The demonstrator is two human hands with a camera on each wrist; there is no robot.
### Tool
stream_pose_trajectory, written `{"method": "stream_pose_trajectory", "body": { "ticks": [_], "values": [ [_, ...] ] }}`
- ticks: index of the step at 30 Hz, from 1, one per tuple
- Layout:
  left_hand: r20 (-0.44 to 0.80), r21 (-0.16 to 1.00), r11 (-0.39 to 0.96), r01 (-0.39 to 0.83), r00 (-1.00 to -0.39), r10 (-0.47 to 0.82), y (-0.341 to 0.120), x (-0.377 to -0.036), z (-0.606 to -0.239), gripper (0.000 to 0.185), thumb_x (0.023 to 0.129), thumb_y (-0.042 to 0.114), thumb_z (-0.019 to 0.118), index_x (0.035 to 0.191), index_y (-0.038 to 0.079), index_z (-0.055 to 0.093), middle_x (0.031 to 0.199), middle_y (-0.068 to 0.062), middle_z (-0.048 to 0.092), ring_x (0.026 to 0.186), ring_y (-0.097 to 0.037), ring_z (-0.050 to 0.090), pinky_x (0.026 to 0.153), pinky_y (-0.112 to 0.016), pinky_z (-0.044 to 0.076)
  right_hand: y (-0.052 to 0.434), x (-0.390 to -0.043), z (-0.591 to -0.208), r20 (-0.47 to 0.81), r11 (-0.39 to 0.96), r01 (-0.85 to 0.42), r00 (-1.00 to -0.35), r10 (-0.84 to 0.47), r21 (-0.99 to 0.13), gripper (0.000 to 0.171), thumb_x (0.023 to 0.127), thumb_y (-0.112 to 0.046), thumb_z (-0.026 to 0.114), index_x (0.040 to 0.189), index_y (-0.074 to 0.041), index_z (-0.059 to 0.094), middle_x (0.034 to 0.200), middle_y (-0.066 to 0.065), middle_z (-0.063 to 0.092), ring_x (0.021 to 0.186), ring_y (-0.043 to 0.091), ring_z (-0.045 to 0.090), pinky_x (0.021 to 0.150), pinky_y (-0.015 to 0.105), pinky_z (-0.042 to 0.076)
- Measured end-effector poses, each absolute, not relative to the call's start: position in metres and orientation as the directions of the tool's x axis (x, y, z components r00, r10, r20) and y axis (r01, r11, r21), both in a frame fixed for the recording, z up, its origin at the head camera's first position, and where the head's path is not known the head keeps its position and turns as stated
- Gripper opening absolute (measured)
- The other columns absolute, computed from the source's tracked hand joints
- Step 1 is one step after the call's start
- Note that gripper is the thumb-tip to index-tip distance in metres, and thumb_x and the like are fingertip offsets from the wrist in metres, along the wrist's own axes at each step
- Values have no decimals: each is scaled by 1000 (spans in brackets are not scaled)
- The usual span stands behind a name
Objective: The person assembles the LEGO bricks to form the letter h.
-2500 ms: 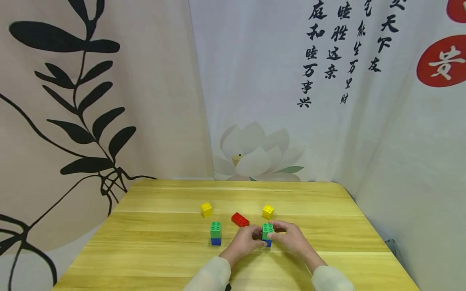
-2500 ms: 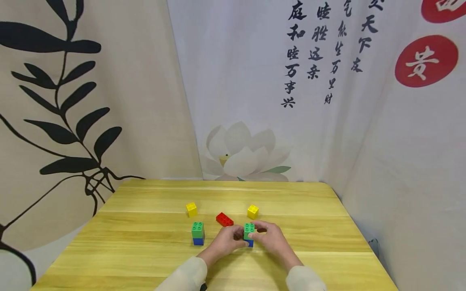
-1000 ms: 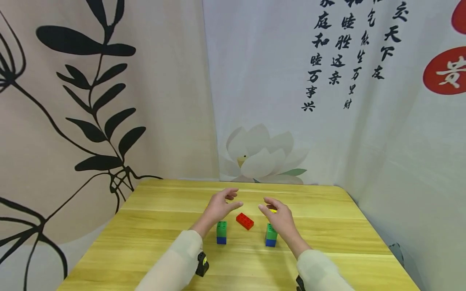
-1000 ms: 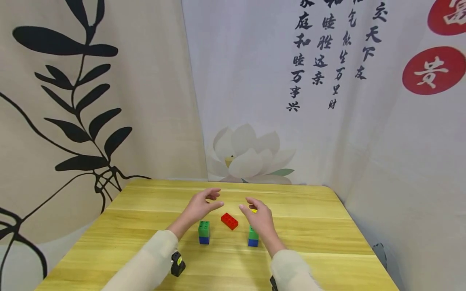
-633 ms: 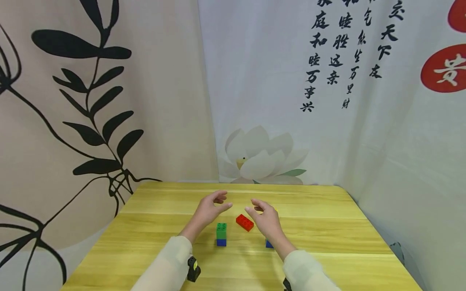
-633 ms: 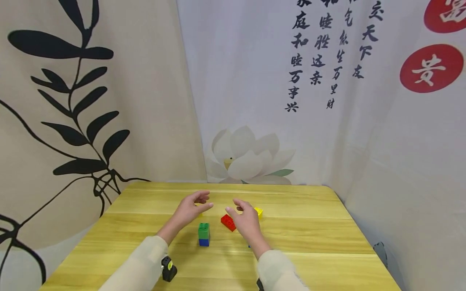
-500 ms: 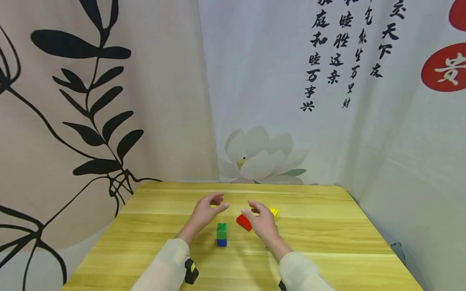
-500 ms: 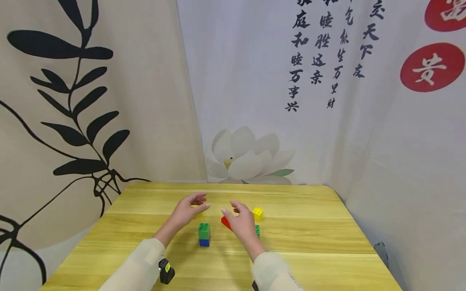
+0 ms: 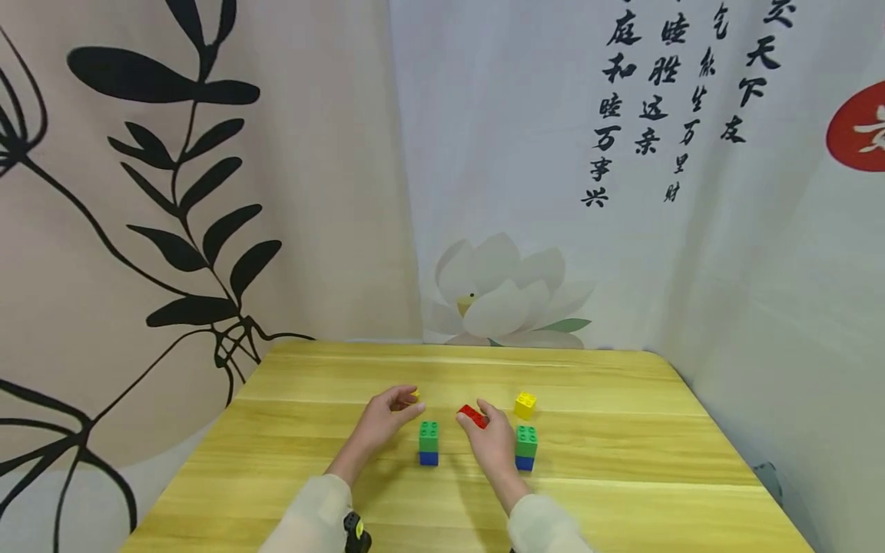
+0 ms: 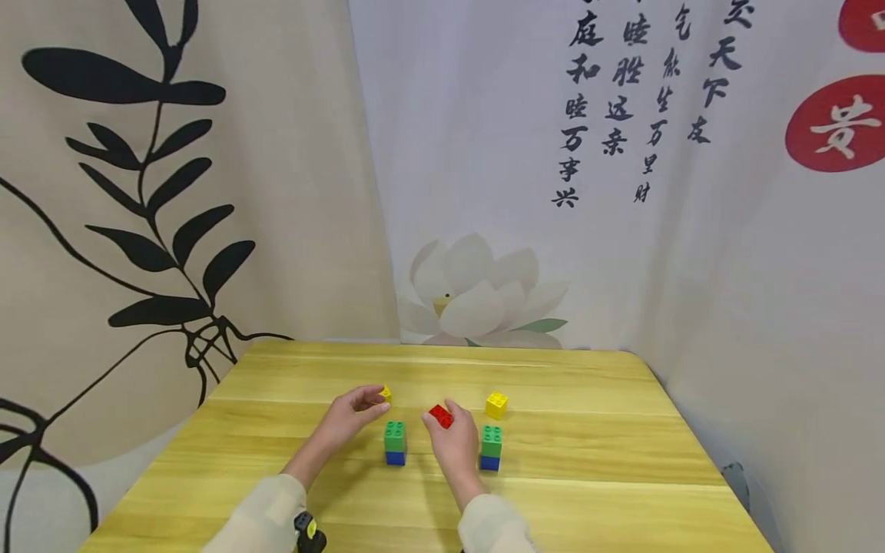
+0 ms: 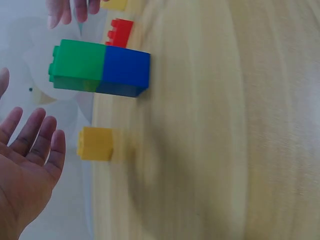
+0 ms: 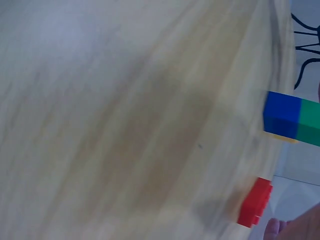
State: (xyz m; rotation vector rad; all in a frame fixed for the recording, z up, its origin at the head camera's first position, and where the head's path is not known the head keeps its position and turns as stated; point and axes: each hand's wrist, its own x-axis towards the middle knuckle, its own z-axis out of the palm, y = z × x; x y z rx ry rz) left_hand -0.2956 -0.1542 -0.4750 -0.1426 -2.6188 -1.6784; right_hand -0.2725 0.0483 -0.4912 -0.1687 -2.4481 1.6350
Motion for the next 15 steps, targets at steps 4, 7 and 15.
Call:
{"method": "stream_pose_trajectory", "body": {
  "ticks": [4, 7, 15],
  "values": [
    [63, 913, 399, 89, -995, 78, -156, -292, -482, 54, 92, 38, 68, 135, 9, 57, 121, -8, 66, 110, -20, 61, 93, -40, 53, 47, -274, -500, 100, 417, 9, -966, 239, -909, 57, 89, -28, 73, 136, -2, 55, 132, 23, 58, 111, 38, 62, 89, 47, 55],
    [54, 916, 391, 87, -994, 94, -157, -289, -488, 57, 92, 41, 67, 136, 7, 56, 120, -7, 66, 110, -20, 61, 93, -40, 53, 47, -275, -506, 96, 443, 34, -959, 268, -896, 57, 89, -28, 73, 137, -3, 55, 132, 24, 58, 109, 37, 61, 89, 49, 55],
    [34, 920, 385, 75, -993, 113, -161, -281, -499, 55, 94, 38, 65, 136, 5, 55, 122, -9, 64, 111, -22, 60, 92, -39, 53, 48, -284, -520, 93, 471, 70, -945, 314, -879, 60, 88, -27, 73, 138, -1, 53, 135, 27, 55, 119, 43, 56, 100, 55, 46]
  ]
}}
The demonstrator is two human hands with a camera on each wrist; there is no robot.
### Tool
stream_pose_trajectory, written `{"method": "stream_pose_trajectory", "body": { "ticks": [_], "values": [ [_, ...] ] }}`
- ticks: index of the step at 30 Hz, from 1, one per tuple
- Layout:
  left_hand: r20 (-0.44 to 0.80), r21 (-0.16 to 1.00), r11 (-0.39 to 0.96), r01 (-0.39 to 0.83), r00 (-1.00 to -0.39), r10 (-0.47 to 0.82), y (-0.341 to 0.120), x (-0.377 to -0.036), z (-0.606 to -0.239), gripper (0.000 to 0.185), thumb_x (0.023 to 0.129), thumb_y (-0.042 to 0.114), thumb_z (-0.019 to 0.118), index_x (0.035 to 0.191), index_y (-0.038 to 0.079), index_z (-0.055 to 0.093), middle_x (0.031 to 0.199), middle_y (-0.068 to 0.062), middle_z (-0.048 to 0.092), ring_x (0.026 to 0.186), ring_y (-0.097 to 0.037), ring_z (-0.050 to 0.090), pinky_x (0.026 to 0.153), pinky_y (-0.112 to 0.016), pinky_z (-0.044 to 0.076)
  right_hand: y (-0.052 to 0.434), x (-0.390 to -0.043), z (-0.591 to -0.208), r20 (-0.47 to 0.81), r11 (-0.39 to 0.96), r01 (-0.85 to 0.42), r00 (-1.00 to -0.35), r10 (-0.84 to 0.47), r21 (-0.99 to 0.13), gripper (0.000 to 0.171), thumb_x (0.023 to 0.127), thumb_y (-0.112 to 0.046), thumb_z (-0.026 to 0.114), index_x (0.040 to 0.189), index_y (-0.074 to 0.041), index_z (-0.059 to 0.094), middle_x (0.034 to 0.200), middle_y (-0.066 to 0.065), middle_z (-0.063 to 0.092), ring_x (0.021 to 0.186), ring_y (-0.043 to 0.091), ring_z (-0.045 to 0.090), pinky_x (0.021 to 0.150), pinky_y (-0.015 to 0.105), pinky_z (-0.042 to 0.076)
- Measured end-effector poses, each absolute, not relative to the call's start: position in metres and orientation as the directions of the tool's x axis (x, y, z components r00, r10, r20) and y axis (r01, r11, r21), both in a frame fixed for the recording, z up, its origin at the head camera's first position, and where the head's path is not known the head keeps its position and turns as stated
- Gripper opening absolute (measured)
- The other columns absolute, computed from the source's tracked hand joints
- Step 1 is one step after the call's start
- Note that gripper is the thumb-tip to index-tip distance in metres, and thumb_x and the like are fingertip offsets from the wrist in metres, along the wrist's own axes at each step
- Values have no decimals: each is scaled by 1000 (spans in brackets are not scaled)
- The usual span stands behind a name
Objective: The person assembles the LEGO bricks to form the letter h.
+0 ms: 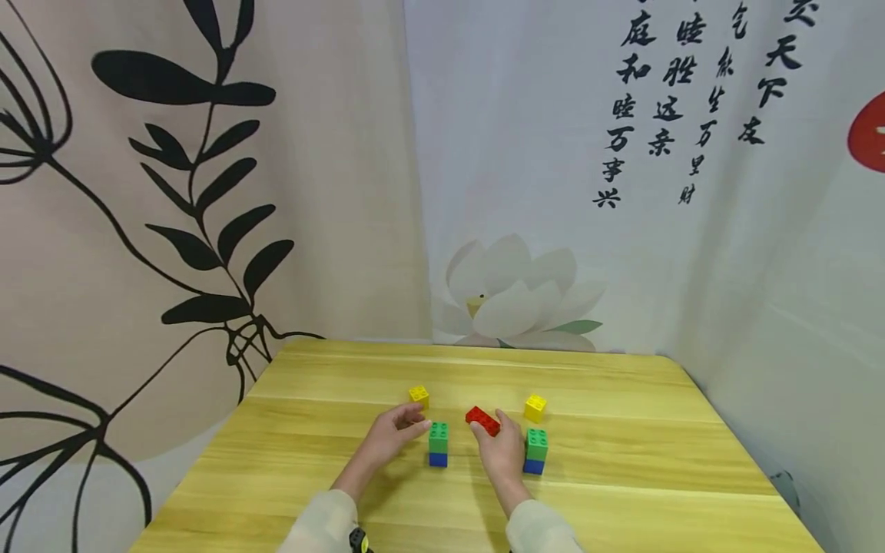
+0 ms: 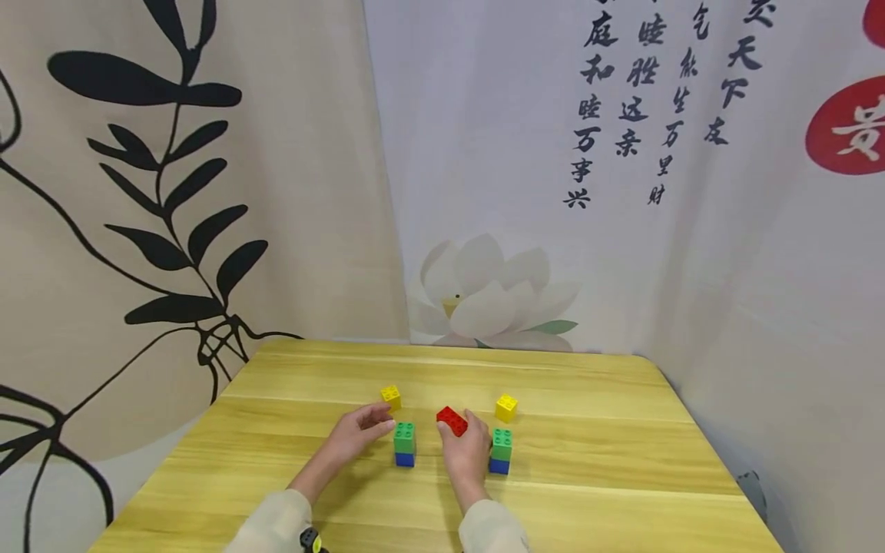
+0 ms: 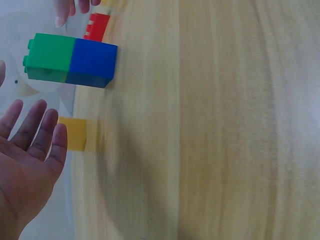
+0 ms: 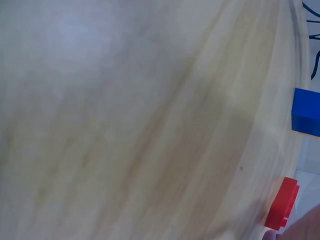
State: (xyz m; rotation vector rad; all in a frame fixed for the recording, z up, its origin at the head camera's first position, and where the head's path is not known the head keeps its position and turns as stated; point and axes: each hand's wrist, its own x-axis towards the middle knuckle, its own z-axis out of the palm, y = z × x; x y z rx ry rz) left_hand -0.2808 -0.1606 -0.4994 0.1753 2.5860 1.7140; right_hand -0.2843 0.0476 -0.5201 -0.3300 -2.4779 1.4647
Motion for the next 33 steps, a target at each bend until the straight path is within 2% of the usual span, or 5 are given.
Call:
{"method": "stream_pose_trajectory", "body": {
  "ticks": [4, 18, 22, 28, 33],
  "values": [
    [34, 919, 386, 78, -992, 119, -160, -278, -502, 53, 94, 36, 65, 135, 4, 55, 122, -10, 64, 110, -22, 60, 89, -36, 54, 50, -289, -523, 68, 469, 96, -945, 319, -878, 62, 89, -26, 72, 140, 2, 49, 138, 29, 51, 123, 46, 52, 103, 57, 43],
    [-28, 927, 375, 26, -990, 138, -157, -273, -505, 60, 93, 44, 64, 139, 7, 53, 125, -10, 62, 106, -20, 58, 84, -39, 54, 46, -290, -532, 49, 528, 144, -941, 335, -837, 59, 85, -21, 76, 134, 4, 55, 123, 28, 61, 109, 42, 60, 93, 55, 49],
    [-26, 928, 372, 34, -987, 156, -156, -273, -506, 63, 92, 46, 65, 139, 6, 52, 126, -10, 62, 107, -20, 58, 83, -39, 54, 44, -291, -534, 79, 568, 135, -939, 335, -812, 54, 85, -20, 76, 129, 5, 59, 118, 28, 62, 103, 41, 60, 89, 54, 49],
    [-32, 931, 364, 35, -984, 177, -157, -274, -508, 65, 90, 44, 69, 140, 7, 52, 131, -12, 61, 113, -24, 59, 86, -41, 54, 42, -290, -533, 117, 641, 126, -939, 323, -757, 40, 86, -19, 75, 118, 3, 66, 104, 21, 65, 91, 33, 58, 81, 48, 48],
    [-33, 930, 365, 42, -980, 197, -159, -274, -508, 65, 89, 40, 71, 141, 7, 51, 134, -14, 59, 116, -27, 58, 85, -39, 54, 40, -290, -531, 117, 652, 121, -944, 309, -748, 36, 87, -19, 73, 115, 2, 68, 101, 19, 65, 89, 31, 58, 79, 46, 48]
  ]
}}
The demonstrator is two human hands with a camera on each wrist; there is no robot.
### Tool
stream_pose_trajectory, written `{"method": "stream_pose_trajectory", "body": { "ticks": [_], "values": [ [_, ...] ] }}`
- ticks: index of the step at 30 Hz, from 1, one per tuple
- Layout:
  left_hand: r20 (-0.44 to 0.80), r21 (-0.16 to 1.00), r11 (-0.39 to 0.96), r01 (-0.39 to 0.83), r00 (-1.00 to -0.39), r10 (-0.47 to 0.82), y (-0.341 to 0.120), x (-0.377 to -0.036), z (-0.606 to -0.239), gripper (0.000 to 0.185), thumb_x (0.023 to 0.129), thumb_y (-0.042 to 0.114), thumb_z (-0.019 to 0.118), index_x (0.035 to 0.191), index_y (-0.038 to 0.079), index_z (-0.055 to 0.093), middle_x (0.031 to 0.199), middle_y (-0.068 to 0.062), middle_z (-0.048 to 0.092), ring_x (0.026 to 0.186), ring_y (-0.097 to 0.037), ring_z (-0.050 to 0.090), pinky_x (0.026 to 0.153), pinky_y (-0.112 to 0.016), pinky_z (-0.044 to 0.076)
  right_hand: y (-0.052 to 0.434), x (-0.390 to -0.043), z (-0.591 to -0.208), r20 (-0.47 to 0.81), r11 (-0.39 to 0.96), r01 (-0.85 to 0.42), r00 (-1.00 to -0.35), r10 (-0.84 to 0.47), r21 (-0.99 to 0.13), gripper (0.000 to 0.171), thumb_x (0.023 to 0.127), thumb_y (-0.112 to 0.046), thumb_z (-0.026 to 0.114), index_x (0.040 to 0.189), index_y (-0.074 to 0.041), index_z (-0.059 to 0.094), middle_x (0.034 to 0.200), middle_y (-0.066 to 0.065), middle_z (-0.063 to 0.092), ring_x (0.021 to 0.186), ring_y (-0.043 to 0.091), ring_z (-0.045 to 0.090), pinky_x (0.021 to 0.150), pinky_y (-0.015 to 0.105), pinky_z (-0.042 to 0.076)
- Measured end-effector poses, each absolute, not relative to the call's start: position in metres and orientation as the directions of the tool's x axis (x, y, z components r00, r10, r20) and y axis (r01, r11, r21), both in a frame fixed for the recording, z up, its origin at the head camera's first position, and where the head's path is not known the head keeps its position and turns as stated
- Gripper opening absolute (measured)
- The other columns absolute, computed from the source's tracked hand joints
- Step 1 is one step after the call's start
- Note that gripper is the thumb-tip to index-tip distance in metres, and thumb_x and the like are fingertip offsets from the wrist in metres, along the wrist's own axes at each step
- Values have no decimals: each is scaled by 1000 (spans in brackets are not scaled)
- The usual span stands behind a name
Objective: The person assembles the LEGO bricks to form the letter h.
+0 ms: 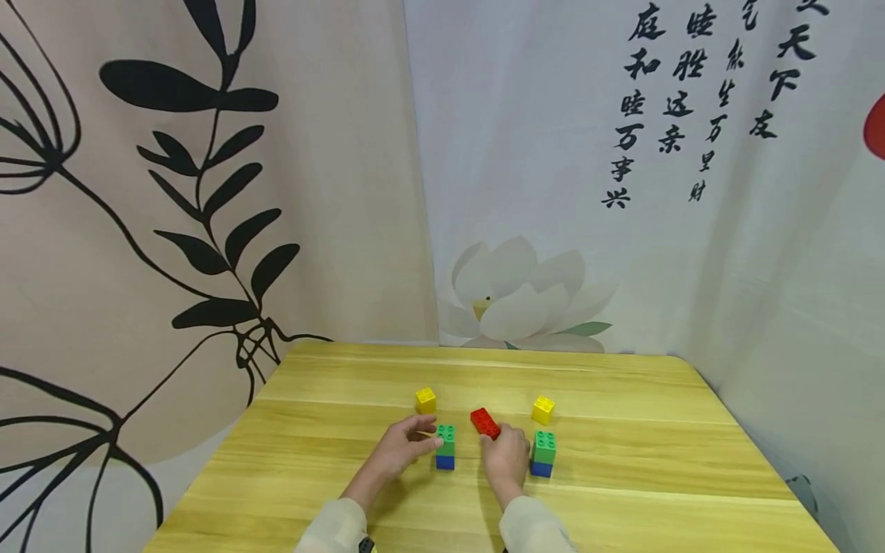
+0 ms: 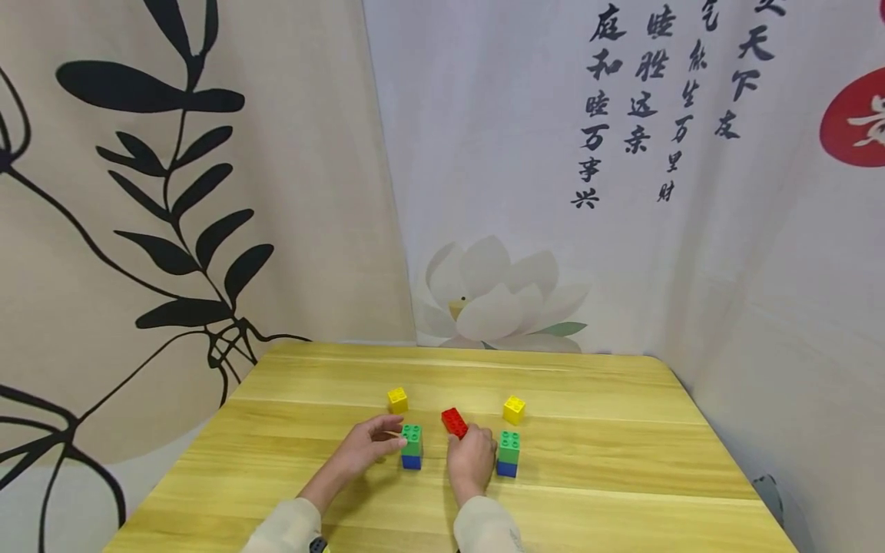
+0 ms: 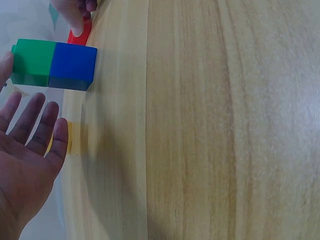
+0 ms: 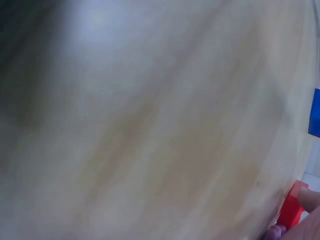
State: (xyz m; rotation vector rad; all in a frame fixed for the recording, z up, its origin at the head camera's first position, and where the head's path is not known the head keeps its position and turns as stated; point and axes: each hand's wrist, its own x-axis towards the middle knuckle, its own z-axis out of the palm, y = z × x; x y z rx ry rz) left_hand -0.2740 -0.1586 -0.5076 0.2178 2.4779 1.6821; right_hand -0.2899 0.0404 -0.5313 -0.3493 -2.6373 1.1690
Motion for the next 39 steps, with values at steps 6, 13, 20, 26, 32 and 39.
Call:
{"method": "stream_pose_trajectory", "body": {
  "ticks": [6, 13, 20, 26, 32, 39],
  "values": [
    [-45, 930, 365, 34, -977, 206, -155, -273, -507, 64, 88, 40, 72, 141, 11, 51, 136, -13, 58, 117, -28, 58, 89, -41, 54, 44, -290, -529, 120, 631, 106, -945, 305, -768, 35, 87, -18, 73, 115, 2, 68, 103, 20, 66, 90, 33, 62, 81, 48, 50],
    [-20, 928, 367, 67, -973, 228, -155, -276, -510, 59, 89, 40, 71, 137, 10, 57, 133, -13, 61, 116, -28, 59, 93, -42, 54, 43, -290, -520, 123, 608, 77, -952, 281, -790, 37, 86, -20, 73, 116, 2, 68, 102, 18, 67, 88, 28, 61, 77, 45, 49],
    [-3, 930, 359, 81, -974, 228, -153, -277, -514, 50, 90, 38, 71, 131, 12, 62, 127, -10, 66, 115, -26, 62, 96, -43, 53, 42, -290, -505, 130, 553, 26, -962, 241, -833, 36, 87, -20, 74, 117, 0, 69, 106, 16, 71, 81, 23, 61, 68, 33, 48],
    [4, 928, 361, 90, -973, 233, -148, -277, -513, 45, 90, 38, 70, 127, 14, 64, 124, -7, 68, 113, -24, 62, 97, -44, 52, 46, -290, -485, 143, 521, -23, -971, 190, -853, 38, 89, -21, 72, 121, -1, 67, 107, 16, 71, 79, 20, 63, 63, 27, 49],
    [12, 917, 384, 106, -971, 241, -140, -279, -511, 45, 90, 37, 70, 128, 13, 64, 123, -7, 68, 111, -21, 62, 96, -43, 52, 60, -293, -457, 144, 496, -50, -978, 153, -867, 39, 89, -24, 73, 121, -2, 67, 108, 15, 69, 84, 21, 64, 62, 25, 50],
    [3, 914, 393, 102, -970, 244, -129, -281, -510, 49, 92, 37, 69, 132, 11, 61, 126, -8, 67, 111, -22, 62, 94, -42, 53, 94, -298, -438, 122, 491, -68, -990, 78, -868, 43, 91, -26, 70, 127, -4, 64, 109, 13, 69, 84, 20, 62, 62, 24, 48]
  ]
}}
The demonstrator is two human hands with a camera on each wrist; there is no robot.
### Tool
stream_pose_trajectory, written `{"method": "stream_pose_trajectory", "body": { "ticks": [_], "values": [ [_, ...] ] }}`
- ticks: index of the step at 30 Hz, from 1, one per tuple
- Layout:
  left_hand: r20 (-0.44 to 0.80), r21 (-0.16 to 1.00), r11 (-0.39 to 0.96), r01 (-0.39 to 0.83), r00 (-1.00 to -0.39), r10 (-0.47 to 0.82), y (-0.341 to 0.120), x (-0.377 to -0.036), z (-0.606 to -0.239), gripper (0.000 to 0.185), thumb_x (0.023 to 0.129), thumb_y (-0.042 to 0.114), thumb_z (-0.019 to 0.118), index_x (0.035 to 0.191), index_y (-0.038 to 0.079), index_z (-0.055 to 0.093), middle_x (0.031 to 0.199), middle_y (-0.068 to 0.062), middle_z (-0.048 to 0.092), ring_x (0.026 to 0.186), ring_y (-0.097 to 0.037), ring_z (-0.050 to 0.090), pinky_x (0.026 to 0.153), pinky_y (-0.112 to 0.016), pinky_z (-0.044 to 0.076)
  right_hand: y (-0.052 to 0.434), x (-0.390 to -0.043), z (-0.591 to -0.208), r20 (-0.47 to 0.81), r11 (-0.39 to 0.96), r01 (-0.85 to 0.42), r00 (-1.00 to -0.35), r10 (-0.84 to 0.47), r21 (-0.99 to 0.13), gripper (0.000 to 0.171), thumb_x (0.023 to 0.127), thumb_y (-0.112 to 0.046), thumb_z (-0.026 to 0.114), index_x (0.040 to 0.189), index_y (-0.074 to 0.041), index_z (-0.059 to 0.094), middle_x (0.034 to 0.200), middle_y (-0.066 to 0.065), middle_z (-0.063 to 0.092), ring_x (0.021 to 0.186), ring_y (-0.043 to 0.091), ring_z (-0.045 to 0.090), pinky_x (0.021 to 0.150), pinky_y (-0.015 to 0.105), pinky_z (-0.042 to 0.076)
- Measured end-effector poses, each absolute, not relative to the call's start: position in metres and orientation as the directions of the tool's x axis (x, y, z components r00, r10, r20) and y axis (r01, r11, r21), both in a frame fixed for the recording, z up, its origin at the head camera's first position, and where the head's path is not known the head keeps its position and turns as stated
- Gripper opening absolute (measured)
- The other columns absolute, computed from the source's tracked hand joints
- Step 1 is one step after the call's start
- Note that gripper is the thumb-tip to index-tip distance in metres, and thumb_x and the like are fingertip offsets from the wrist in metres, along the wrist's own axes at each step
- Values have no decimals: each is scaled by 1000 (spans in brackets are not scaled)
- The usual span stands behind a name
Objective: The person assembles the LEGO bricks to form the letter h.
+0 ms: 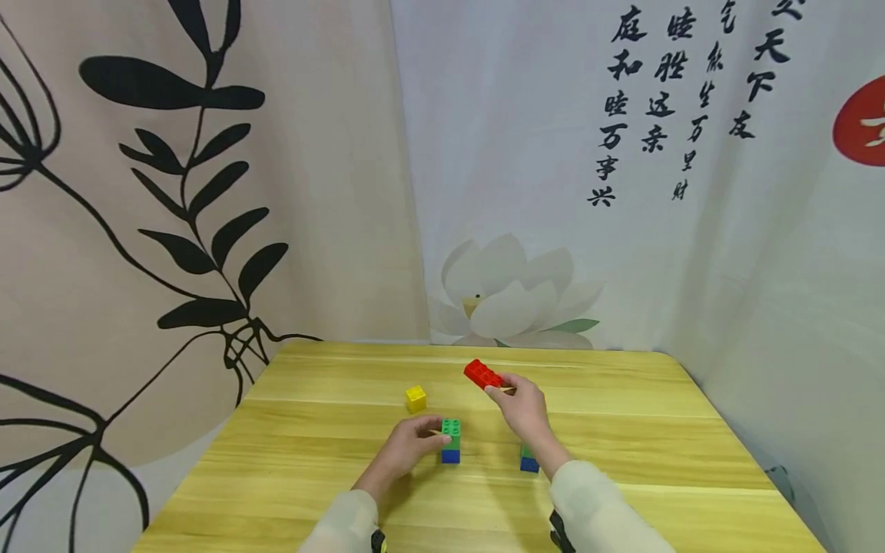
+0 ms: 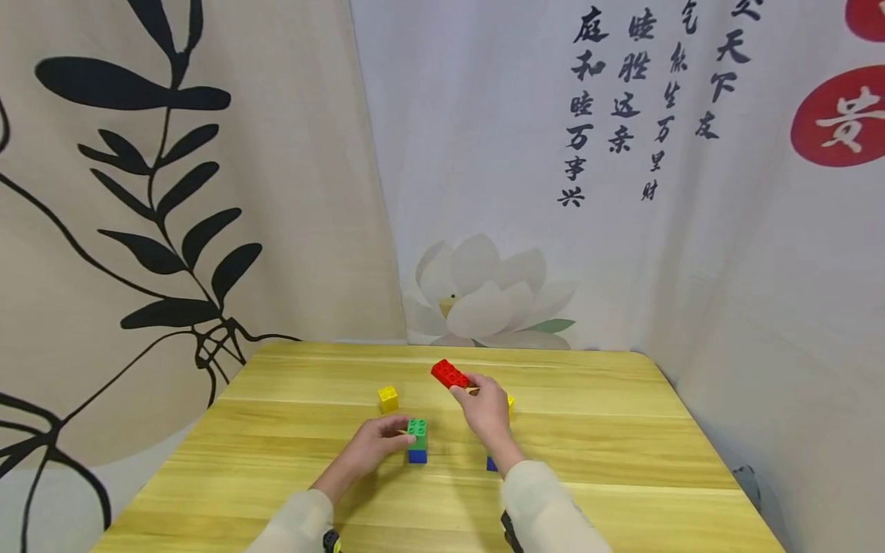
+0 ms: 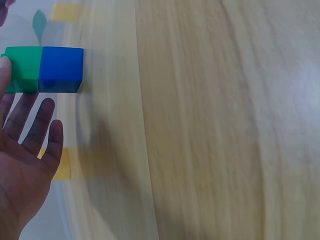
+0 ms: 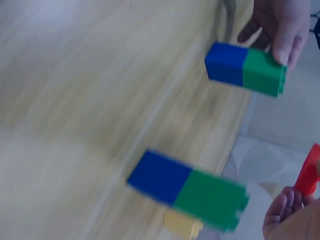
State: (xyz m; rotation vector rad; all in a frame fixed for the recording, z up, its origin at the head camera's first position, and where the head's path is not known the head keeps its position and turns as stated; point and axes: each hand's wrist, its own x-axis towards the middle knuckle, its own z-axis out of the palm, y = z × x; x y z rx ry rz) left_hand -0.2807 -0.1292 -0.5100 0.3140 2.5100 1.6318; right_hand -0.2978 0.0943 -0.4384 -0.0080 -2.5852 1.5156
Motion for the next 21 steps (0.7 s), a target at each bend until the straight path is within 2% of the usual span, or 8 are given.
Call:
{"method": "stream_pose_trajectory", "body": {
  "ticks": [10, 21],
  "values": [
    [21, 917, 379, 125, -964, 267, -112, -285, -510, 47, 92, 35, 69, 131, 10, 62, 123, -8, 68, 110, -22, 62, 96, -42, 52, 144, -299, -431, 102, 515, -109, -994, -43, -850, 46, 92, -27, 69, 133, -8, 61, 112, 12, 69, 90, 18, 61, 66, 25, 50],
    [25, 925, 355, 132, -956, 291, -87, -285, -508, 42, 91, 30, 71, 127, 10, 64, 121, -9, 68, 105, -21, 62, 89, -39, 55, 171, -299, -436, 108, 597, -156, -987, -116, -787, 38, 90, -26, 72, 125, -12, 66, 108, 5, 68, 98, 20, 60, 72, 28, 52]
  ]
}}
